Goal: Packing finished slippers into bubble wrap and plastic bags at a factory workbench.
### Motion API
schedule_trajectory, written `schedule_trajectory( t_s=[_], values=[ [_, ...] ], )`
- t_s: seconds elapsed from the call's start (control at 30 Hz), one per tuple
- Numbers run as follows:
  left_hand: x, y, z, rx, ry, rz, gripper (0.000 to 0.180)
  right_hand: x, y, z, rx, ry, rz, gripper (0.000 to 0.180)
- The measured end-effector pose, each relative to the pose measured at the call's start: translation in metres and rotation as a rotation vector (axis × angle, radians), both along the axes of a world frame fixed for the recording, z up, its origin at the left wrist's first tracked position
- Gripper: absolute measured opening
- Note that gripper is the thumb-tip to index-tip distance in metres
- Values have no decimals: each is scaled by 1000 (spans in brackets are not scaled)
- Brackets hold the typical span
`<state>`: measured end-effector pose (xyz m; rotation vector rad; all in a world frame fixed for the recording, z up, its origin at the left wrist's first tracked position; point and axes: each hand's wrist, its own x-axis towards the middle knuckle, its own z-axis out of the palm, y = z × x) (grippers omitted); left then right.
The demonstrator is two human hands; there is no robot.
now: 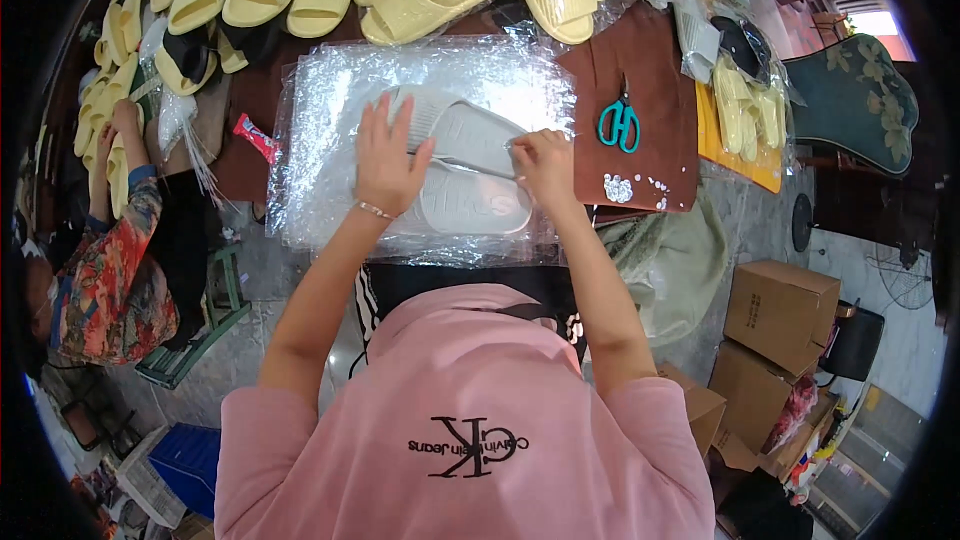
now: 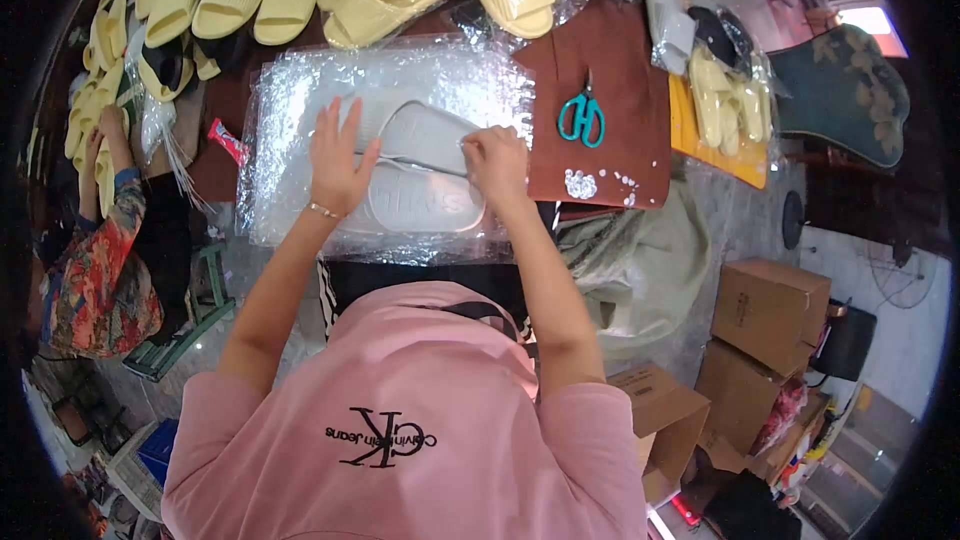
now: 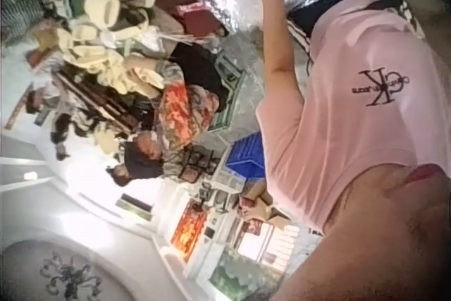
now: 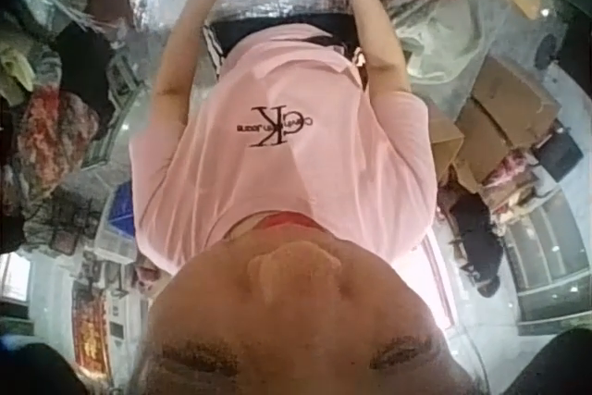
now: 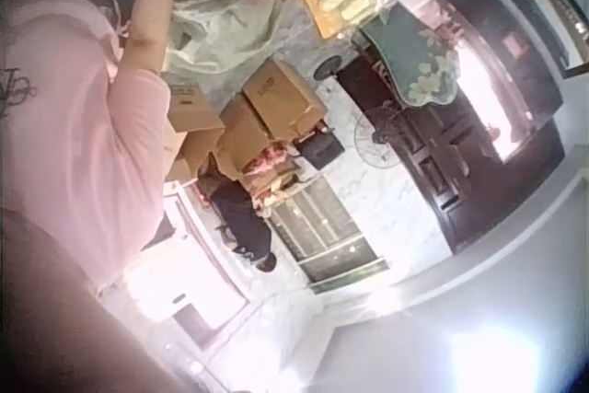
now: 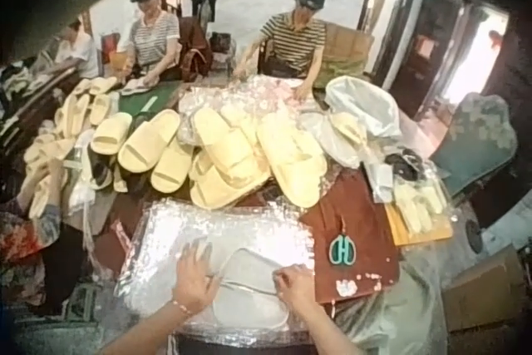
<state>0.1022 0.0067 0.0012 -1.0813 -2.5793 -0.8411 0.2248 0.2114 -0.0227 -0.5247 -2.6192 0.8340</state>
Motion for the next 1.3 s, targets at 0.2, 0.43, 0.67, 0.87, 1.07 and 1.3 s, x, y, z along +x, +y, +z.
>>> schedule_trajectory(
  t_s=[0.2,0.43,0.67,0.87,1.07,1.3],
  values=[
    [1,7,-24,-93,-221,-42,55,-8,8,-9,98,9,104,9],
    [3,4,-25,-72,-232,-53,52,-16,21,-2,124,-1,324,8],
    [3,12,-32,-25,-234,-73,53,10,23,-1,9,248,62,8],
    [-4,10,-23,-19,-202,-44,53,82,74,5,37,159,-369,8],
    [3,-3,12,-158,-124,43,49,124,102,-40,-370,-88,-350,31],
    [7,0,4,-56,-857,206,57,127,83,7,48,-325,-552,42]
  ],
)
